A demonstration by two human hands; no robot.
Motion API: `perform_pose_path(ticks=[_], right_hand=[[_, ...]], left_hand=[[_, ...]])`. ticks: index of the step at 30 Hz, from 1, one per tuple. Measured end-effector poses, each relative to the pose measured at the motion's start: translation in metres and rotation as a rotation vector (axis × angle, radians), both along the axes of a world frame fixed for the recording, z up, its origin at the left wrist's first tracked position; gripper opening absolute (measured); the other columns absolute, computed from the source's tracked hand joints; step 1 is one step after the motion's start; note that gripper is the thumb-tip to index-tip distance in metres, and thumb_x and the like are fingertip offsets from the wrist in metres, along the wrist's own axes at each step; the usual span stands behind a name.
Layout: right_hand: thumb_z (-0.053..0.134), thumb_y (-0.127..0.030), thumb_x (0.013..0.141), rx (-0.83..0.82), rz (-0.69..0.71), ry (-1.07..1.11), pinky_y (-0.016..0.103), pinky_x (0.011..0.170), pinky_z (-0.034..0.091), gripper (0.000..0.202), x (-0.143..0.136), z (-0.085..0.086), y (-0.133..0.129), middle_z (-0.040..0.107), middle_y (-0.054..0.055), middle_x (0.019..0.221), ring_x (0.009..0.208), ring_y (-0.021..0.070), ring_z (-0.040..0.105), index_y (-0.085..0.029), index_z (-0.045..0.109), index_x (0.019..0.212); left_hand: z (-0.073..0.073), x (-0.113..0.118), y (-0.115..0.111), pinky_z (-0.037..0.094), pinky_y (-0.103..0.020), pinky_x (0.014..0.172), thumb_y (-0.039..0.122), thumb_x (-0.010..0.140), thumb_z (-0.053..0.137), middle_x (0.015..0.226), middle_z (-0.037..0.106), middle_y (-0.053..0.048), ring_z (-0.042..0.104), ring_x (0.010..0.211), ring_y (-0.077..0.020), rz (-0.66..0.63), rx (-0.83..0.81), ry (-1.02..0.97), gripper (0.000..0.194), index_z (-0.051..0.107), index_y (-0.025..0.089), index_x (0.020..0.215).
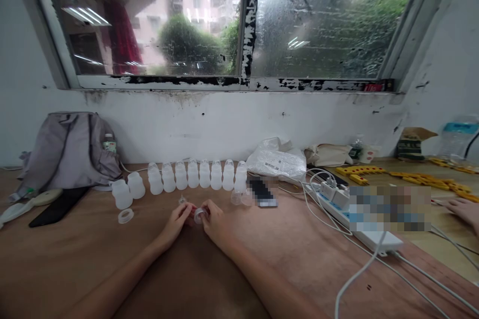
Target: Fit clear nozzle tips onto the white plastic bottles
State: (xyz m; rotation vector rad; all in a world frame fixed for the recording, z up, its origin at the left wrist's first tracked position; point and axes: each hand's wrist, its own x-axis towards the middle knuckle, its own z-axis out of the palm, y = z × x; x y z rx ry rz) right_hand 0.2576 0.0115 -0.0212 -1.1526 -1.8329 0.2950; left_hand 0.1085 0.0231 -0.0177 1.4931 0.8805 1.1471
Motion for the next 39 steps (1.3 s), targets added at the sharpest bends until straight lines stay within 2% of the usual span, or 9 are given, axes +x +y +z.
perform_pose_path(ticks=[3, 9, 16, 26, 29, 31, 34, 36, 39], right_hand=[[0.043, -0.011, 0.073, 0.001, -0.043, -0.046, 0.024, 0.061, 0.038, 0.012, 0.003, -0.001, 0.001, 0.055, 0.001, 0.073, 0.067, 0.0146, 0.052, -0.019, 0.046, 0.082], [0.044, -0.014, 0.073, -0.038, -0.101, -0.160, 0.022, 0.056, 0.035, 0.008, 0.005, 0.000, 0.002, 0.054, 0.000, 0.069, 0.059, 0.0128, 0.050, -0.019, 0.044, 0.079], [0.047, -0.014, 0.071, -0.100, -0.175, -0.262, 0.022, 0.056, 0.030, 0.010, 0.004, 0.002, 0.004, 0.056, 0.000, 0.070, 0.064, 0.0142, 0.052, -0.020, 0.043, 0.078], [0.044, -0.012, 0.071, -0.109, -0.204, -0.290, 0.022, 0.056, 0.029, 0.012, 0.004, 0.004, 0.005, 0.057, 0.000, 0.071, 0.065, 0.0144, 0.054, -0.020, 0.043, 0.080], [0.043, -0.012, 0.071, -0.110, -0.213, -0.291, 0.021, 0.055, 0.030, 0.013, 0.006, 0.004, 0.004, 0.057, 0.000, 0.069, 0.064, 0.0145, 0.054, -0.020, 0.044, 0.081], [0.043, -0.012, 0.071, -0.100, -0.195, -0.279, 0.022, 0.057, 0.033, 0.015, 0.008, 0.004, 0.004, 0.058, 0.001, 0.071, 0.065, 0.0148, 0.055, -0.020, 0.046, 0.083], [0.040, -0.012, 0.073, -0.073, -0.139, -0.247, 0.023, 0.064, 0.037, 0.022, 0.012, 0.006, 0.003, 0.061, 0.002, 0.080, 0.073, 0.0158, 0.057, -0.020, 0.048, 0.091], [0.039, -0.011, 0.074, -0.072, -0.129, -0.234, 0.024, 0.067, 0.038, 0.025, 0.015, 0.009, 0.002, 0.062, 0.003, 0.084, 0.078, 0.0167, 0.057, -0.020, 0.050, 0.095], [0.037, -0.011, 0.076, -0.070, -0.109, -0.225, 0.026, 0.071, 0.039, 0.026, 0.017, 0.011, 0.001, 0.063, 0.004, 0.089, 0.082, 0.0176, 0.058, -0.021, 0.053, 0.095]], left_hand=[[0.003, 0.000, -0.006, 0.045, -0.021, 0.056, 0.040, 0.081, 0.045, 0.076, 0.057, -0.002, 0.054, 0.069, -0.0130, -0.065, 0.102, 0.062, 0.027, 0.056, 0.016, 0.085], [0.002, 0.000, -0.010, 0.044, -0.023, 0.064, 0.024, 0.076, 0.050, 0.086, 0.060, -0.004, 0.056, 0.078, -0.0152, -0.014, 0.173, 0.155, 0.016, 0.057, 0.017, 0.089], [0.005, 0.001, -0.012, 0.044, -0.023, 0.063, 0.007, 0.063, 0.046, 0.077, 0.062, -0.002, 0.058, 0.071, -0.0136, -0.002, 0.162, 0.187, 0.025, 0.055, 0.016, 0.084], [0.008, 0.002, -0.017, 0.046, -0.023, 0.065, 0.002, 0.059, 0.042, 0.081, 0.064, -0.003, 0.060, 0.076, -0.0144, -0.019, 0.191, 0.224, 0.033, 0.054, 0.016, 0.086], [0.014, 0.003, -0.022, 0.046, -0.022, 0.064, 0.003, 0.063, 0.043, 0.087, 0.064, -0.003, 0.060, 0.078, -0.0143, -0.033, 0.264, 0.315, 0.033, 0.054, 0.017, 0.091], [0.022, 0.000, -0.023, 0.046, -0.025, 0.068, 0.008, 0.068, 0.045, 0.089, 0.064, -0.003, 0.059, 0.080, -0.0153, -0.028, 0.377, 0.450, 0.030, 0.055, 0.019, 0.094], [0.039, -0.015, -0.016, 0.041, -0.033, 0.081, 0.021, 0.077, 0.045, 0.094, 0.063, -0.004, 0.055, 0.090, -0.0193, 0.122, 0.602, 0.741, 0.023, 0.057, 0.022, 0.097], [0.051, -0.035, -0.004, 0.037, -0.037, 0.086, 0.025, 0.079, 0.043, 0.101, 0.061, -0.008, 0.052, 0.096, -0.0231, 0.366, 0.668, 0.930, 0.025, 0.057, 0.020, 0.099], [0.065, -0.076, 0.022, 0.029, -0.051, 0.087, 0.025, 0.078, 0.042, 0.107, 0.056, -0.017, 0.045, 0.102, -0.0324, 0.804, 0.606, 1.183, 0.032, 0.054, 0.012, 0.105]])
